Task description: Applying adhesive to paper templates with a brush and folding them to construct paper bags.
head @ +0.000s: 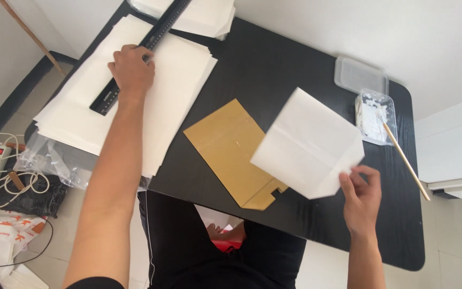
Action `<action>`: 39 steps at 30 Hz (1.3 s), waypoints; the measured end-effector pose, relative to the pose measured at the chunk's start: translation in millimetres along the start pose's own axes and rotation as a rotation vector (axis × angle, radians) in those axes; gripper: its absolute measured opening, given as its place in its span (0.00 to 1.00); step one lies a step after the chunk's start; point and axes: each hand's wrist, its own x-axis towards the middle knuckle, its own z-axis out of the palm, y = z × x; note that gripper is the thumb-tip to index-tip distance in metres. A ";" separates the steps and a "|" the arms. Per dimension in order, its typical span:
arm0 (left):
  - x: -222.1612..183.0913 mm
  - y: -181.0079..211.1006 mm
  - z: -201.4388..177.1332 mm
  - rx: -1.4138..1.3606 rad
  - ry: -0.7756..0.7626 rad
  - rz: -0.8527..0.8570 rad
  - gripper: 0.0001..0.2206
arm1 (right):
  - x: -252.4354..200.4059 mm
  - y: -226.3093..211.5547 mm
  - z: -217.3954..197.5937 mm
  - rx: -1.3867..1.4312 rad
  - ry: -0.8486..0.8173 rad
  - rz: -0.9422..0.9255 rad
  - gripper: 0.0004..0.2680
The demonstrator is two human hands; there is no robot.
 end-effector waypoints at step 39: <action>-1.3 -0.8 -15.7 -0.198 0.380 0.083 0.10 | 306.6 27.2 385.3 -0.345 -0.280 -0.466 0.36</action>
